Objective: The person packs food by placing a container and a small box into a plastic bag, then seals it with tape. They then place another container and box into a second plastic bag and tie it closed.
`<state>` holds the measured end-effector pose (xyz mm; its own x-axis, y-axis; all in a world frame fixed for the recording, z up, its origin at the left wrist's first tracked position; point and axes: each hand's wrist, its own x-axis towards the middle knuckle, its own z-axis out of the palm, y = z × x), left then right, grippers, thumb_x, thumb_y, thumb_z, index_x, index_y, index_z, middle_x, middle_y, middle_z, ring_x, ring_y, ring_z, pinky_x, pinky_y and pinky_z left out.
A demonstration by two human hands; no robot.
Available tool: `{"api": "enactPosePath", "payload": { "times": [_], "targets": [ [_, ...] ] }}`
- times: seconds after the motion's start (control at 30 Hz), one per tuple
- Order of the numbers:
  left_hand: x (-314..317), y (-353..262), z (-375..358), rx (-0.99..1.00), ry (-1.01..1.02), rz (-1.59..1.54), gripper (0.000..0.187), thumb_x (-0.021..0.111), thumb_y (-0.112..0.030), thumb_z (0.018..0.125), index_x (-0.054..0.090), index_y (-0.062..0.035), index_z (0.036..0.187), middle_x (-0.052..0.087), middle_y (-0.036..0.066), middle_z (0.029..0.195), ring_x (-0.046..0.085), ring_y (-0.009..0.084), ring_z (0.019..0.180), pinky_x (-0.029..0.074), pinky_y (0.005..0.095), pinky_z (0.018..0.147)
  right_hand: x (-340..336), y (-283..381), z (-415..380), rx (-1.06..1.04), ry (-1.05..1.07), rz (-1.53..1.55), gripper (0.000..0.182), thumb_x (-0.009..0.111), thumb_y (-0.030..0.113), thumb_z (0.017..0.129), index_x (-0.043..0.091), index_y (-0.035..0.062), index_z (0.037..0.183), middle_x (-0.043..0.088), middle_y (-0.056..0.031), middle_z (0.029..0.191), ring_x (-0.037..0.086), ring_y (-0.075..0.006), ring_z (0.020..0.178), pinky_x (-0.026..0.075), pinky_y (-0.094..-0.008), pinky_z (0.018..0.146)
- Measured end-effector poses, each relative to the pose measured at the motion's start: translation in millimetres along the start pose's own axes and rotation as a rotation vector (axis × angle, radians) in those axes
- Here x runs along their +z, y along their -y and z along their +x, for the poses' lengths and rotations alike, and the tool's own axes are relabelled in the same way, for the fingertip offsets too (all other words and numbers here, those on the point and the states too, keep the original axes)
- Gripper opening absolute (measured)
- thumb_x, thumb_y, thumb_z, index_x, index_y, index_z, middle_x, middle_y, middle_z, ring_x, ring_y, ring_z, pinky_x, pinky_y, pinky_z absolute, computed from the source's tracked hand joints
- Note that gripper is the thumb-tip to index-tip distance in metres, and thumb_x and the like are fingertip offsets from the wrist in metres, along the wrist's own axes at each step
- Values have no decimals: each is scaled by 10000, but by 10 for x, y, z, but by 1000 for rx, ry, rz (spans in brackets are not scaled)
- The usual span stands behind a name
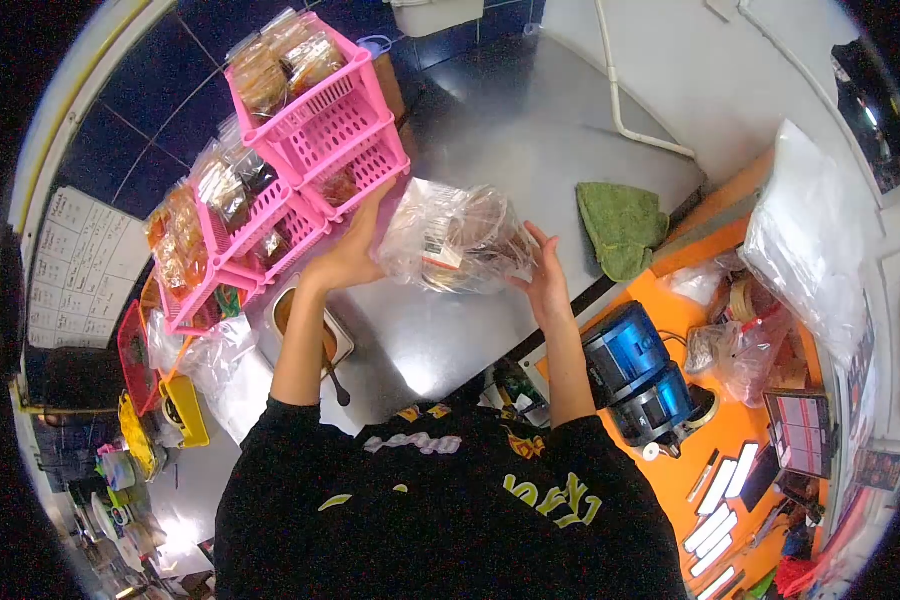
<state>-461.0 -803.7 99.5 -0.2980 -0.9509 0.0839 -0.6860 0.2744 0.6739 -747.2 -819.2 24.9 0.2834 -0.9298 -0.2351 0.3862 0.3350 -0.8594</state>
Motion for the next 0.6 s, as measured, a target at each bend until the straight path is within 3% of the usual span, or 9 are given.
{"api": "enactPosePath", "payload": {
  "times": [0.07,0.13,0.17,0.2,0.27,0.33,0.43,0.5,0.6],
  "targets": [
    [-114,-89,-156,0,15,-25,1008,767,-191,631,117,-52,1389,168,203,1417,169,337,1326,160,387,1094,-70,1,-48,3,-46,-21,750,340,671,828,336,129,1347,342,-137,1353,357,-291,1224,328,-485,962],
    [-217,-168,-363,5,-122,63,922,733,-133,677,143,-51,1381,192,192,1411,233,319,1304,222,384,1076,-163,-15,-149,-52,-198,-97,766,332,671,833,305,118,1363,303,-142,1382,326,-302,1245,322,-483,949],
    [-255,-233,-486,2,-124,60,922,733,-133,677,143,-51,1381,192,192,1411,233,319,1304,222,384,1076,-201,-67,-210,-133,-316,-2,599,411,547,881,439,77,1251,452,-126,1251,468,-235,1089,399,-385,862],
    [-288,-309,-624,-63,-255,-123,798,683,-113,732,201,-46,1364,267,176,1378,293,286,1277,260,377,1057,-234,-136,-292,-131,-314,-4,599,411,547,881,439,77,1251,452,-126,1251,468,-235,1089,399,-385,862],
    [-285,-410,-946,-133,-395,-301,676,633,-94,788,258,-42,1348,343,160,1344,354,253,1250,298,370,1038,-249,-283,-531,-374,-498,-83,326,493,349,906,541,54,1037,561,-59,983,518,-118,860,423,-272,733],
    [-230,-470,-1356,-139,-722,-447,369,540,-58,863,428,-5,1211,543,117,1093,534,182,1004,433,300,864,5,-423,-914,-553,-421,-299,88,528,141,886,537,54,880,527,8,765,476,-43,661,392,-200,573],
    [65,-695,-2047,-162,-893,-449,167,476,-17,883,522,1,1042,585,64,857,572,123,762,459,257,734,531,-942,-1584,-421,71,-363,44,510,32,860,542,30,890,480,24,600,427,-47,472,348,-188,442],
    [357,-796,-2553,-193,-899,-481,158,488,24,845,546,15,992,602,76,856,586,134,760,472,266,720,965,-1237,-2054,73,450,-331,178,412,99,935,535,-24,974,510,-39,545,483,-88,443,391,-215,429],
    [747,-1087,-3410,-305,-871,-352,189,475,11,845,552,1,1017,615,83,850,591,135,775,474,260,721,1097,-2096,-2515,351,1048,-505,241,349,137,957,523,-4,1046,579,-75,607,555,-124,597,438,-241,634]
  ]
}}
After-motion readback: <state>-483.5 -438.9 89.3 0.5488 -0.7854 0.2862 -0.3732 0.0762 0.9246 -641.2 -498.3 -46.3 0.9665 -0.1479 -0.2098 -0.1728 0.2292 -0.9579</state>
